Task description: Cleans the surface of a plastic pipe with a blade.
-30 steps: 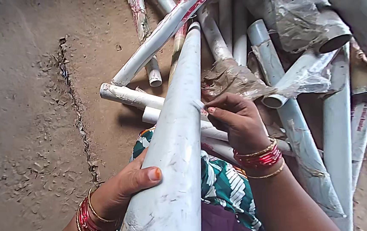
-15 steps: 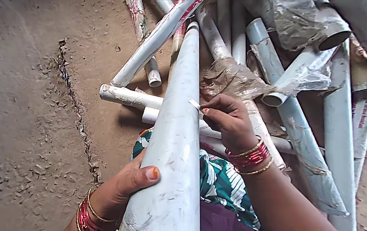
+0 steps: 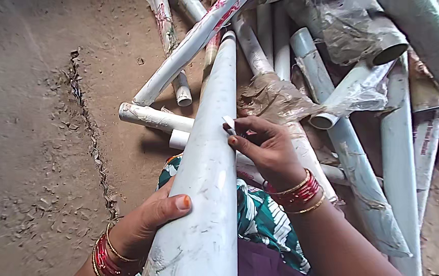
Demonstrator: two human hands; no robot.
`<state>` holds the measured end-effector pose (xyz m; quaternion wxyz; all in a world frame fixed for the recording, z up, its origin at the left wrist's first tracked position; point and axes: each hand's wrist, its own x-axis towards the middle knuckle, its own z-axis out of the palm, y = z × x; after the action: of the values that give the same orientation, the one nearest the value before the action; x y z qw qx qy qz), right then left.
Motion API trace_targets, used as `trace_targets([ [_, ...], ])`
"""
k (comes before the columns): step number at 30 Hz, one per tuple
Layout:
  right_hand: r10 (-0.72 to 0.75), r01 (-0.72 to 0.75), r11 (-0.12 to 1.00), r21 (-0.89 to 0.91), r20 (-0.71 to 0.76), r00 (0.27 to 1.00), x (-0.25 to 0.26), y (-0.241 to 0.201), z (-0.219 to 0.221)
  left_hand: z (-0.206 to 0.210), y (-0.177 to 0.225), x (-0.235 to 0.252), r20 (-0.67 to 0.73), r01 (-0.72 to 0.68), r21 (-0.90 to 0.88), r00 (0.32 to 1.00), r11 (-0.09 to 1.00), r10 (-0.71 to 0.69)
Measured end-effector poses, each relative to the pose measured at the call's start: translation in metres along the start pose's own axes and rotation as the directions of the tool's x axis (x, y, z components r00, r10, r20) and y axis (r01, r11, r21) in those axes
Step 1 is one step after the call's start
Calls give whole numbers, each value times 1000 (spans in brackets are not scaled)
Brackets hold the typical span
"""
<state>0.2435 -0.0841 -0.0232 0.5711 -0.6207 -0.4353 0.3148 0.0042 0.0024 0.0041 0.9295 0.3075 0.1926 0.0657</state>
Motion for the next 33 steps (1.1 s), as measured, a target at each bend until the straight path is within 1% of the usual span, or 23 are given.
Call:
trace_targets([
  [2,-81,80,995,-66,-7,997,4,1,2,-1,-1,1,16,-4,-10,1000,1000,4],
  [3,-138,137,983,-126,2,990,7,2,3,-2,-1,1,16,0,-16,1000,1000,0],
  [4,-195,194,959,-206,16,981,9,3,3,-1,-1,0,7,6,-18,1000,1000,-6],
  [6,-240,238,888,-392,44,970,14,2,3,0,-1,0,-11,18,-24,1000,1000,-18],
  [7,-243,232,850,-474,39,969,15,2,5,0,-1,0,-15,20,-26,1000,999,-20],
  [9,-251,188,774,-605,-21,968,18,8,6,0,-1,0,-19,18,-34,1000,999,-19],
  [11,-230,79,731,-678,-136,964,20,20,-1,0,-1,0,-24,19,-34,1000,999,-20],
  [12,-170,-6,754,-657,-204,964,21,24,-7,0,-1,0,-24,21,-36,999,999,-21],
  [13,-75,-95,807,-582,-262,962,20,26,-13,-1,0,0,-16,22,-42,1000,999,-22],
  [14,27,-166,868,-468,-290,957,19,25,-18,-2,1,1,-9,26,-41,1000,999,-26],
  [15,95,-183,928,-323,-270,958,18,22,-21,-3,1,1,0,26,-44,1000,999,-26],
  [16,145,-180,969,-167,-203,969,14,17,-21,-4,0,0,13,27,-47,1000,999,-26],
  [17,165,-173,984,-53,-123,979,12,11,-20,-5,0,1,23,25,-50,999,998,-24],
  [18,165,-165,986,6,-57,985,12,6,-17,-5,-1,2,30,25,-51,999,998,-24],
  [19,150,-149,989,20,-21,989,12,2,-13,-5,-1,2,29,27,-53,999,998,-26],
  [20,119,-119,993,-12,-13,993,13,-1,-9,-5,-1,2,27,22,-56,999,998,-21],
  [22,10,-11,990,-143,-10,1000,14,-1,-3,-4,-2,1,18,16,-54,1000,998,-15],
  [24,-116,108,955,-276,-11,993,15,3,2,-5,-2,1,17,12,-54,1000,998,-11],
  [26,-159,151,927,-343,5,987,13,7,4,-4,-2,1,15,11,-48,1000,999,-10],
  [28,-161,166,943,-287,41,986,9,10,3,-5,-2,2,22,13,-34,1000,999,-12],
  [31,-192,220,967,-131,198,961,-4,8,-5,-6,-2,1,14,17,-33,1000,999,-16],
  [32,-195,226,969,-102,254,947,-9,6,-10,-7,-2,1,17,14,-37,1000,999,-13],
  [33,-188,218,972,-82,277,942,-13,4,-14,-8,-2,1,23,9,-40,1000,999,-8],
])
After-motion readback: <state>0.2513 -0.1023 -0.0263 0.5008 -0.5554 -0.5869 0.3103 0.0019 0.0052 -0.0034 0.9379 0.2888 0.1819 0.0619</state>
